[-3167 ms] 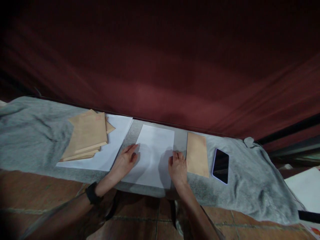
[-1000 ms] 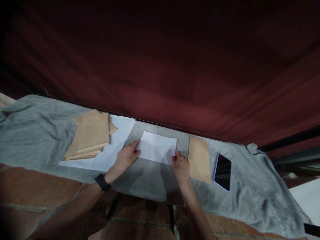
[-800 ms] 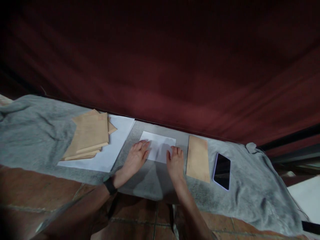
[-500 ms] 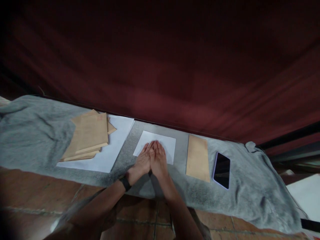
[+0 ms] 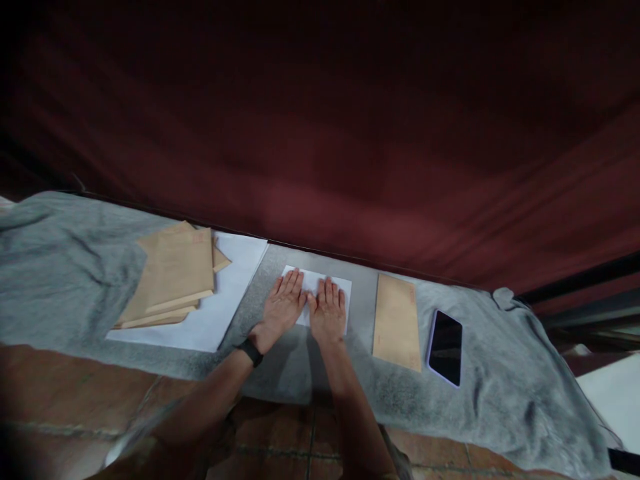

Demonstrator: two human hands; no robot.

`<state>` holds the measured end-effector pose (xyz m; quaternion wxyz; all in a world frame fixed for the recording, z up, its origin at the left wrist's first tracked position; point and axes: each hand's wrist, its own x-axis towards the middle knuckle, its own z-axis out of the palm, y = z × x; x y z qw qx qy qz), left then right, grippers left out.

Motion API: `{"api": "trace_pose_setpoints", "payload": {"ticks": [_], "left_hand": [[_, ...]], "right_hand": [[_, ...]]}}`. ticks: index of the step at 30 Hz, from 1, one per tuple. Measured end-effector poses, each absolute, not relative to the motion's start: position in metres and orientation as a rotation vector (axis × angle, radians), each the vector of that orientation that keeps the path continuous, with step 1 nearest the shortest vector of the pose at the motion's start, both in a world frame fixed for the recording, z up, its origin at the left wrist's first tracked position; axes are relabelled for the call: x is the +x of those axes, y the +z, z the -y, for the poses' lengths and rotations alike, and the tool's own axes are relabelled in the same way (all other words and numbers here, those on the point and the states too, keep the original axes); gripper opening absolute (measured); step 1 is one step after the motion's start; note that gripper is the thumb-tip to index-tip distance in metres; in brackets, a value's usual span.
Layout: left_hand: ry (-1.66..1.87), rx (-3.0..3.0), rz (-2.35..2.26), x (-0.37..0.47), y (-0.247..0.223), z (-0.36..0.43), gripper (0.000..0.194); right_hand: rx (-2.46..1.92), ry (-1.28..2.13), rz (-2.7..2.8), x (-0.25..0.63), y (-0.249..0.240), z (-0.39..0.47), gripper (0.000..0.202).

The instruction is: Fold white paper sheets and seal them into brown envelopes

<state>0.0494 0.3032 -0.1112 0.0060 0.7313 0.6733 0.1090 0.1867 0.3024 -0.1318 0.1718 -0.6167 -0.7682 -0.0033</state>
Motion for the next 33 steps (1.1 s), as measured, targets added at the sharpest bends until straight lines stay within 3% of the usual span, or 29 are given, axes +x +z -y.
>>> {"api": "trace_pose_setpoints", "payload": {"ticks": [15,20,26,33], "left_hand": [[0.478,2.128,-2.358,0.03,-0.115,-0.302,0.061],[0.6,2.353,-2.13,0.049,-0.112,-0.29,0.059],[0.376,2.578,-1.782,0.065,-0.123,-0.291,0.057],[0.349,2.573,-1.803,0.06,-0.124,-0.296,0.057]], "right_hand": [[-1.952,-0.243,1.918,0.226,-0.133,-0.305,0.061],[-1.898,-0.077,1.974,0.211,-0.12,-0.3,0.06],[-1.774,0.276,2.169,0.175,-0.112,-0.295,0.058],[-1.843,0.239,2.185,0.179,-0.113,-0.295,0.058]]}}
